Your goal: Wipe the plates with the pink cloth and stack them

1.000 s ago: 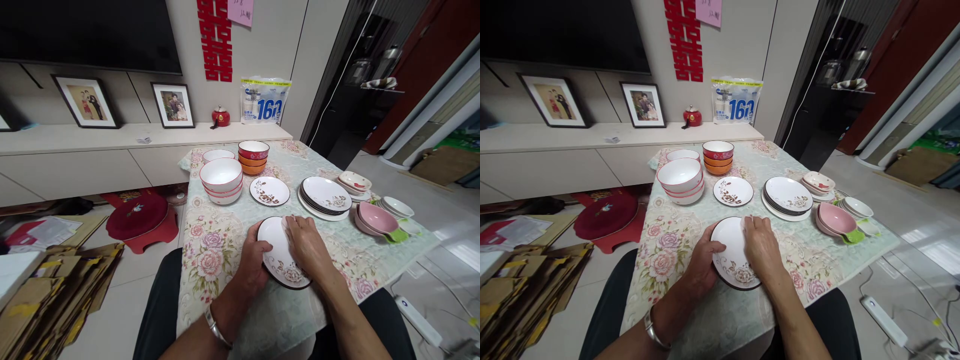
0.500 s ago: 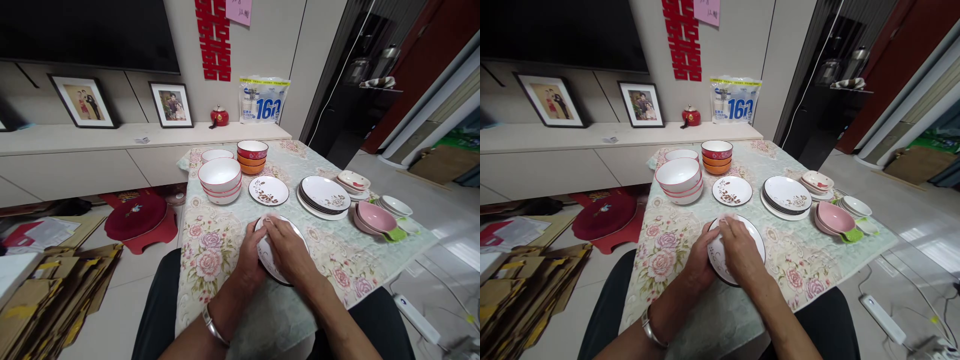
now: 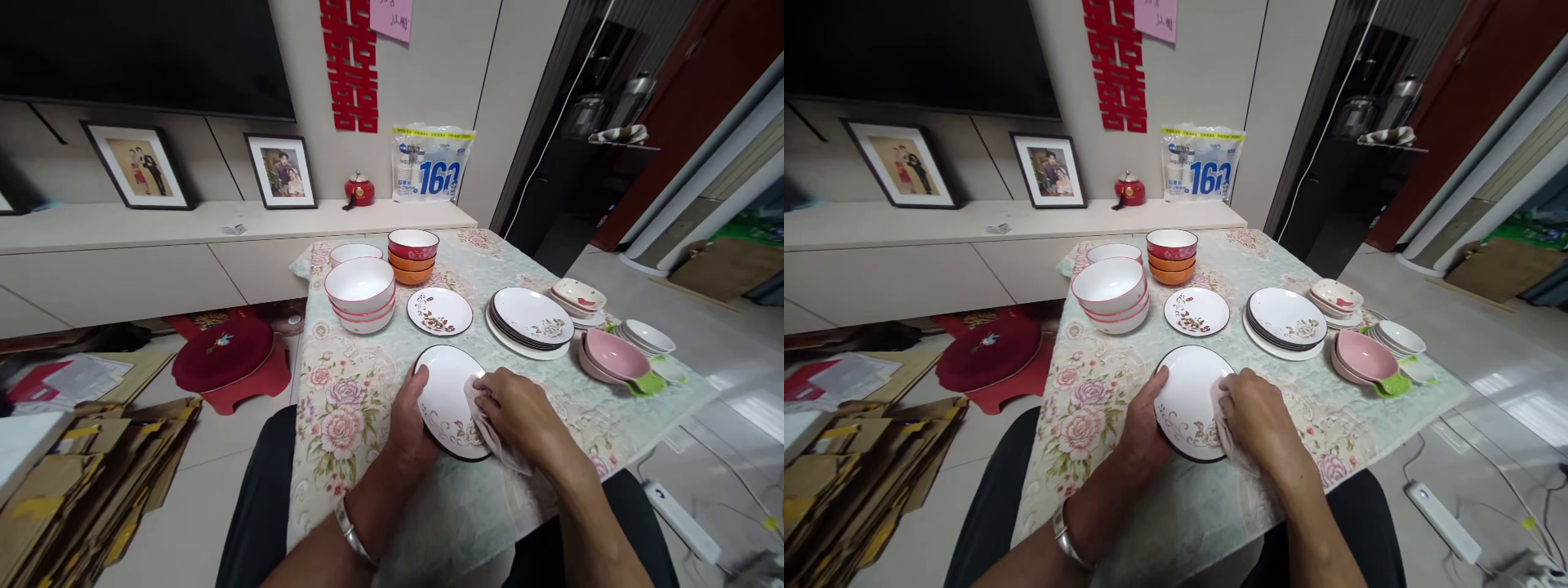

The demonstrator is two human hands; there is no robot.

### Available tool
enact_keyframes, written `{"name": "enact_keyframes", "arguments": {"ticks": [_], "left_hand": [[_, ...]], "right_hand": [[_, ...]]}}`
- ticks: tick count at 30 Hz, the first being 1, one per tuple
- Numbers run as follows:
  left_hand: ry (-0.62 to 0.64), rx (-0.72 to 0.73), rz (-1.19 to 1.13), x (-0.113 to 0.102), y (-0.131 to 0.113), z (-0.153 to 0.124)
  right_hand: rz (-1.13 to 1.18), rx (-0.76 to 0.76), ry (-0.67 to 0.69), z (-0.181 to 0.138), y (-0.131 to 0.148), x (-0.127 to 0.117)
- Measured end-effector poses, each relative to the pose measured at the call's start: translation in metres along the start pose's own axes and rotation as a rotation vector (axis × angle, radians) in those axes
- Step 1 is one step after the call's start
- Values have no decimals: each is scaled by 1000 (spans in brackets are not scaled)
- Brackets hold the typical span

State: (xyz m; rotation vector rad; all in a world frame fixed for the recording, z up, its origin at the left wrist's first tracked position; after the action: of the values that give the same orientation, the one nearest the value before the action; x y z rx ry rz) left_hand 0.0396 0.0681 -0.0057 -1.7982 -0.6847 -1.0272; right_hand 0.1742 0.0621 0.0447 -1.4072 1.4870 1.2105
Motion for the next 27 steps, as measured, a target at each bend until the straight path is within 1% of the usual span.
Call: {"name": "enact_keyframes", "arguments": {"ticks": [1,3,4,5,6,7,9,10,12,15,17,19,21,22,24,26,27], "left_hand": [[-2,-20,-9,1,1,0],[-1,-36,-21,2,2,0],[5,-34,-24,2,2,0],[16,-32,-31,3,2,0],[31,-32,-43,3,2,1],[44,-38,-65,3,2,2],[70,-60,-129,3,2,3],[78,-73,-161,3,2,3],[93,-100,-208,4,2,3],[97,-152,-218,5,2,3],[75,-176,-200,5,3,2],[46,-179,-171,5,3,2],[44,-177,-142,6,2,2],[48,-181,-128,7,3,2],[49,-187,-108,8,3,2],[47,-187,-98,9,3,3],[49,-185,-96,9,3,3]], "right_hand": [[35,22,-29,2,0,0],[85,86,-128,8,1,1],[103,92,-188,11,4,3],[124,62,-251,14,9,5],[149,-6,-313,17,16,7],[180,-104,-367,18,24,9],[247,-329,-428,16,39,12],[287,-423,-423,14,45,13],[380,-565,-346,9,52,12],[502,-723,-138,0,55,5],[541,-768,12,-6,50,1],[557,-738,135,-8,38,0],[545,-641,176,-6,21,1],[529,-571,153,-3,11,3],[486,-408,32,6,-5,5],[431,-274,-126,14,-12,8],[400,-232,-199,18,-10,10]]}}
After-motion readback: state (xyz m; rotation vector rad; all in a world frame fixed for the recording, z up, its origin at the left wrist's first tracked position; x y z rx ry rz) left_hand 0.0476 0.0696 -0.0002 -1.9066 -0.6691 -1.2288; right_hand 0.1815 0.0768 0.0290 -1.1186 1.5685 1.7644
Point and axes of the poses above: each hand's wrist, its own z-axis towards the middle knuckle, its own x-axis out of the palm, y = z × x, the point moved 5 cm from there along z, towards the middle knuckle, and after that the axes turned 13 degrees about y, right-handed, at the moved point
